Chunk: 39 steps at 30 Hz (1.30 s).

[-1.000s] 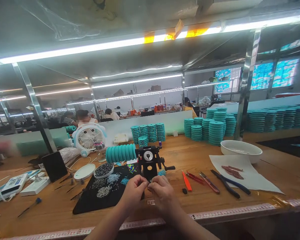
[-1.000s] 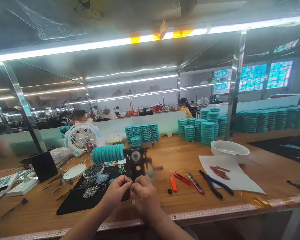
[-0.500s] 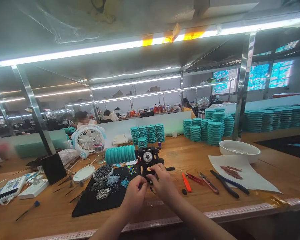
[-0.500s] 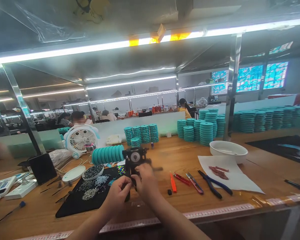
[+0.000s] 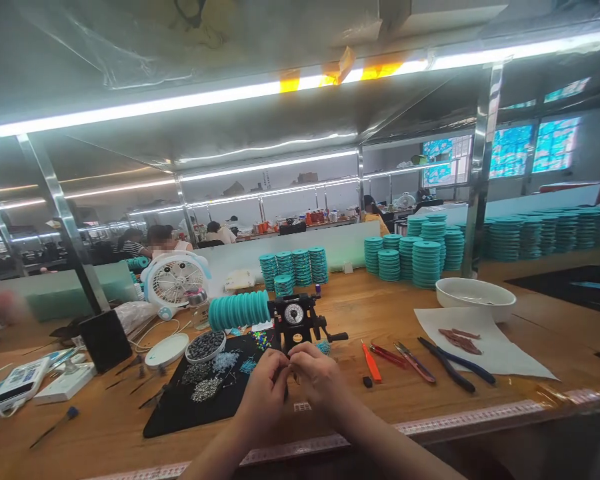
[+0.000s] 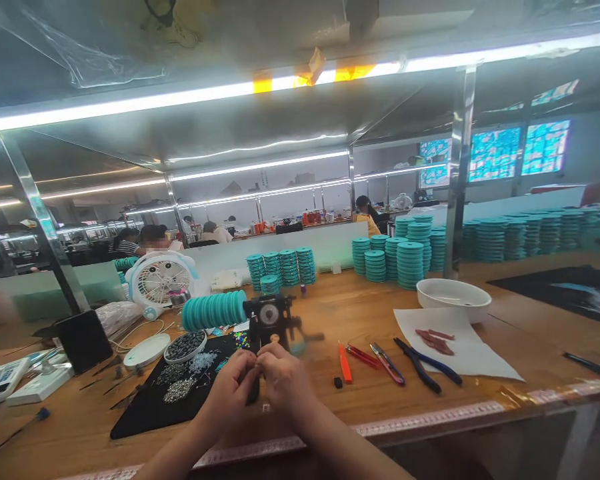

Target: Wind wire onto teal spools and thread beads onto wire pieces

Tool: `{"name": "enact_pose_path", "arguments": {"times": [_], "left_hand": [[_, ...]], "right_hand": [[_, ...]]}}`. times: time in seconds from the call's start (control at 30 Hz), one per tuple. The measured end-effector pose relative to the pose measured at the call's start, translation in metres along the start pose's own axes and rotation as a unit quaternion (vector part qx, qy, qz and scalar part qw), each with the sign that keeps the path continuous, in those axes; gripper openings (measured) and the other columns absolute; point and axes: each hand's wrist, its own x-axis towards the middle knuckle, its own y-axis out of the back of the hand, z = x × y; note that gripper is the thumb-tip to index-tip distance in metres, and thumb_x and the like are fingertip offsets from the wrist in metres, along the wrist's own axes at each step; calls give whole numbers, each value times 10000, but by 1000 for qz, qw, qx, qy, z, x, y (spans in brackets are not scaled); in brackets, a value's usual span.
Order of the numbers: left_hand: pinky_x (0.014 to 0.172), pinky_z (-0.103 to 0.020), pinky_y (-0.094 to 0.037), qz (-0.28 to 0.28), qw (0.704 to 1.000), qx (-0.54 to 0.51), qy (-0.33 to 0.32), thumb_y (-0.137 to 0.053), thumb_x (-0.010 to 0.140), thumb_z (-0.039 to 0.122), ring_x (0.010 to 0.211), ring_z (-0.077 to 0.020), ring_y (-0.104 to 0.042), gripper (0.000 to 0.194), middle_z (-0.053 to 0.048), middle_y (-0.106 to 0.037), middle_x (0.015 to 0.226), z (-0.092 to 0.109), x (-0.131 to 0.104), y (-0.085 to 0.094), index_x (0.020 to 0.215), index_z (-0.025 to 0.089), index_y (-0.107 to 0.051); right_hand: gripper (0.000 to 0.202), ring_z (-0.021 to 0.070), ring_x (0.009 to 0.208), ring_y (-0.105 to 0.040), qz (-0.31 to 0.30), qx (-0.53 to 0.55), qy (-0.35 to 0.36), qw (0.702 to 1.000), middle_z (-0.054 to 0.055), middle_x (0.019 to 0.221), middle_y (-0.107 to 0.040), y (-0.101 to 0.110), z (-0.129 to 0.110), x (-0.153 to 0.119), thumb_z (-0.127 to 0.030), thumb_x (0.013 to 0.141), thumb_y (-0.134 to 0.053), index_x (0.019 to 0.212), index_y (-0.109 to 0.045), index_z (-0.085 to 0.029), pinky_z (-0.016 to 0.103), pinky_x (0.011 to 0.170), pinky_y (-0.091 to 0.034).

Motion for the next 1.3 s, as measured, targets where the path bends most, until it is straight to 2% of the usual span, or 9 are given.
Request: {"name": "enact_pose_path", "arguments": {"times": [0.17, 0.3, 0.4, 0.5, 0.63, 0.83, 1.0, 1.1, 1.3], "left_hand": [[694, -327, -401, -27, 983, 148, -105, -465, 769, 191, 749, -208, -546, 151, -107, -583, 978, -3, -5, -4, 763, 203, -615], [717, -312, -394, -13, 999, 32, -19, -530, 729, 236, 735, -199, -538, 84, -66, -605, 841, -4, -1, -7, 668, 209, -580], [525, -257, -376, 19, 995, -43, 82, -513, 750, 321, 517, -144, -454, 165, 5, -494, 569, -9, 5, -9, 633, 203, -516], [364, -222, -233, 10, 980, -109, 165, -497, 729, 403, 341, -92, -237, 219, 94, -287, 398, -15, 10, -11, 631, 210, -471], [366, -207, -212, 2, 973, -144, 180, -505, 720, 395, 356, -72, -208, 209, 98, -292, 431, -16, 9, -11, 648, 205, -456], [662, -265, -421, -5, 995, -69, 65, -581, 756, 304, 701, -164, -510, 160, -33, -550, 732, -4, -2, -3, 657, 180, -560], [652, -300, -400, -19, 974, 192, -115, -362, 843, 167, 708, -178, -530, 243, -92, -550, 934, -6, -7, -4, 756, 184, -589], [700, -327, -396, -42, 974, 178, -135, -415, 789, 155, 753, -202, -555, 197, -108, -590, 1002, -7, -5, -7, 781, 186, -609], [480, -239, -335, 24, 987, -93, 127, -518, 737, 294, 474, -123, -403, 158, 30, -441, 511, -5, 4, -9, 616, 193, -510]], "right_hand": [[214, 129, 635, -533, 2, -14, -62, 998, -3, 703, -560, -3, 14, 33, -64, 804, -494, 653, -591, -180, 216, 590, -386], [181, 153, 671, -542, 29, -19, -89, 995, 13, 714, -573, -2, 14, 32, -63, 792, -512, 676, -590, -178, 241, 620, -403], [55, 194, 742, -547, 69, -29, -114, 991, 57, 814, -581, 1, 8, 15, -141, 803, -563, 781, -602, -172, 286, 660, -418], [121, 199, 646, -550, 41, -15, -180, 983, 35, 696, -579, -5, 4, -3, -233, 746, -674, 648, -619, -188, 289, 592, -405], [194, 172, 614, -561, 5, 22, -197, 980, 12, 620, -559, -17, 2, -19, -140, 764, -622, 578, -640, -193, 254, 564, -408], [238, 202, 872, -553, 23, -13, 11, 1000, 86, 954, -592, -6, 1, -13, -91, 844, -431, 787, -639, -192, 286, 731, -429], [234, 139, 662, -535, -4, 14, -39, 999, 20, 755, -565, -3, 13, 19, -55, 809, -451, 650, -563, -184, 224, 590, -397], [227, 139, 611, -517, 12, 10, -68, 998, -4, 649, -536, -5, 19, 31, -41, 759, -502, 583, -534, -180, 226, 562, -376], [78, 197, 713, -534, 82, 10, -122, 989, 58, 792, -579, 2, 6, 8, -170, 823, -528, 771, -586, -178, 302, 659, -414]]}}
